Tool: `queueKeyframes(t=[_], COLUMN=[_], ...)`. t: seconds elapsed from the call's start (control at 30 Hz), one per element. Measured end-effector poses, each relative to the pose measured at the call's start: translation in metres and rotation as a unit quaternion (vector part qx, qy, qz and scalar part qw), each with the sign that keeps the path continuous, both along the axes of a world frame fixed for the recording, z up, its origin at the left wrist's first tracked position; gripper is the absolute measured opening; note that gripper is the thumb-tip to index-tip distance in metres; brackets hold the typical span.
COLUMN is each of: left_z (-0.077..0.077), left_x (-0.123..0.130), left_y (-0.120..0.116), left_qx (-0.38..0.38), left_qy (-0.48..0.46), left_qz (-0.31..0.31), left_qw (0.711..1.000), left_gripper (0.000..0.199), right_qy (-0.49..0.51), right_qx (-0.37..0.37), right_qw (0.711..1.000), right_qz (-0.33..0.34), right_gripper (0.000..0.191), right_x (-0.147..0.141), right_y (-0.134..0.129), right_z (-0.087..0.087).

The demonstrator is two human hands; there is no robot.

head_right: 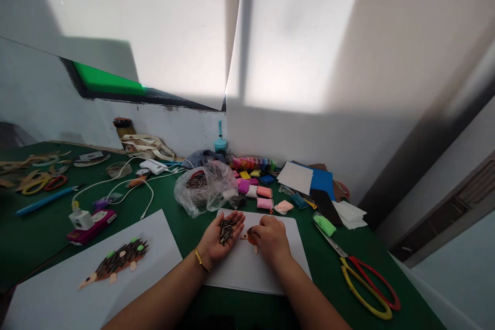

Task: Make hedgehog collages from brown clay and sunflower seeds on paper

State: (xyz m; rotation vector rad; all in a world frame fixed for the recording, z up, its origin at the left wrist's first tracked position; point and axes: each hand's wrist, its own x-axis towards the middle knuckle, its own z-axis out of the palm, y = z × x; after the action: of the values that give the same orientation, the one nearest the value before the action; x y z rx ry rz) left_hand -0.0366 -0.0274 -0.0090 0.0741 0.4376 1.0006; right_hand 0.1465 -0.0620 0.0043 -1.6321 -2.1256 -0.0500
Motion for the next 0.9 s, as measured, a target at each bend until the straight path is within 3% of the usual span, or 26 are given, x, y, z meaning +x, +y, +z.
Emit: queueKeyframes(t=[0.9], left_z=[-0.0013], left_x=[0.0008], left_y=[0.0002], left_qx=[0.008], left_qy=[0.001], left_qz=[-0.003], left_qw=[1.0], left_gripper=[0.028], right_qy=[0.018], right_qx=[0.037], right_qw=[0.998], right_qz=[0.057], right_gripper=[0.02], right_x=[-0.0027], right_y=[0.0081], right_z=[-0.0098])
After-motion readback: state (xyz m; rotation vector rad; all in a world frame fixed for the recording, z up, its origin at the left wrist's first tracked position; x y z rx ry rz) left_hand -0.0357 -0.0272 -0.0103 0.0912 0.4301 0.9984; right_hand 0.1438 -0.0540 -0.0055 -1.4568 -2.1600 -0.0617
